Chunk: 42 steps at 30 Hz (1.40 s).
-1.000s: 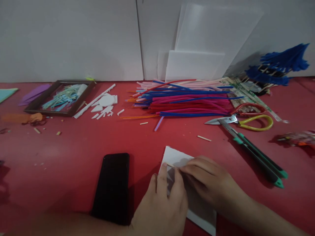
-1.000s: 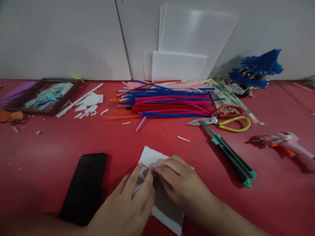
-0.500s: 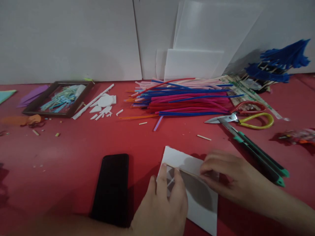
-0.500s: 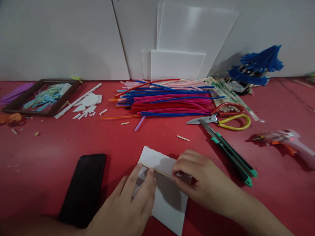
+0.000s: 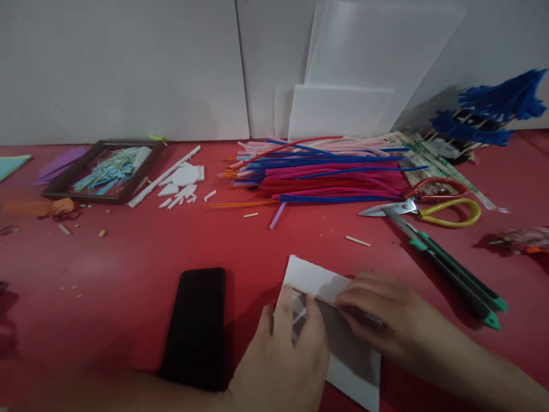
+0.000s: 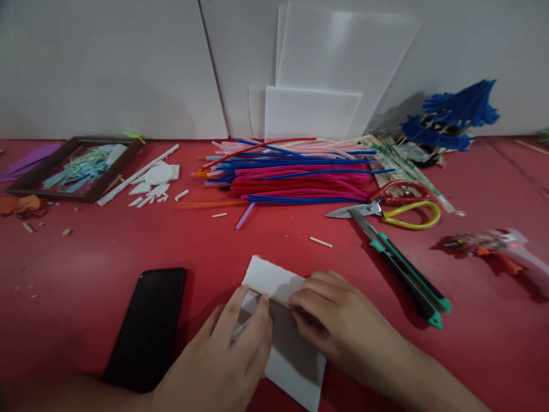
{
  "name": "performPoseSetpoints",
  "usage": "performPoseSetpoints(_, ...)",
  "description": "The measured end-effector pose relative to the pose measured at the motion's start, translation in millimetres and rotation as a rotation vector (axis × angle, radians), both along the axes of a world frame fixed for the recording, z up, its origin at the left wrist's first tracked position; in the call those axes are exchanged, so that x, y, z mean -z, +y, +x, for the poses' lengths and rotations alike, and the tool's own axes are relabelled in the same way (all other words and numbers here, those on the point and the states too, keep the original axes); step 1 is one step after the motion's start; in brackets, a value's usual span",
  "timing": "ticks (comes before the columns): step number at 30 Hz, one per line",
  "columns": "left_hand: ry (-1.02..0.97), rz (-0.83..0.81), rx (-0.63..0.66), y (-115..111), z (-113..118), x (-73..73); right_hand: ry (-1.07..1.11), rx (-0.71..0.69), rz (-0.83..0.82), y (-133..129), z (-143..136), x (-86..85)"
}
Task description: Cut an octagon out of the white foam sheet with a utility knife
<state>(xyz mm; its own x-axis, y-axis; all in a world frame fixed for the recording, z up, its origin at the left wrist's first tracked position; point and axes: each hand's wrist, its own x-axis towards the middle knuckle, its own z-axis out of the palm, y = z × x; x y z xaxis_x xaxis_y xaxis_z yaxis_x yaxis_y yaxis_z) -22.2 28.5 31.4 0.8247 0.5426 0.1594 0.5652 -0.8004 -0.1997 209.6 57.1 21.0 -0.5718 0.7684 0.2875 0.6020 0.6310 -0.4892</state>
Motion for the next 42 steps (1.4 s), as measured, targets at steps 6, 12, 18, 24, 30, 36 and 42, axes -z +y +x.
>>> performPoseSetpoints(6,0.043,-0.002,-0.008,-3.4,-1.2,-0.4,0.022,-0.031,0.016,0.4,-0.9,0.9)
performPoseSetpoints(12,0.110,0.006,-0.018,-5.4,-2.2,-1.6,0.048,0.010,0.009,-4.0,-4.8,4.1)
performPoseSetpoints(18,0.058,-0.078,0.006,-1.6,-2.2,-0.8,0.084,0.075,0.000,-8.6,-8.9,12.7)
performPoseSetpoints(24,0.013,-0.050,0.017,-0.8,-3.2,1.4,0.106,0.089,0.022,-7.2,-8.4,14.1)
performPoseSetpoints(30,0.014,-0.038,0.018,-0.6,-2.7,0.8,0.099,0.021,0.036,-1.2,-6.6,4.3)
performPoseSetpoints(36,-0.008,0.002,0.039,0.1,0.2,1.5,0.076,0.003,0.012,-0.3,-5.7,2.7)
performPoseSetpoints(42,-0.064,0.026,0.045,0.5,4.5,-1.0,0.061,0.009,-0.011,-0.5,-6.6,1.6)
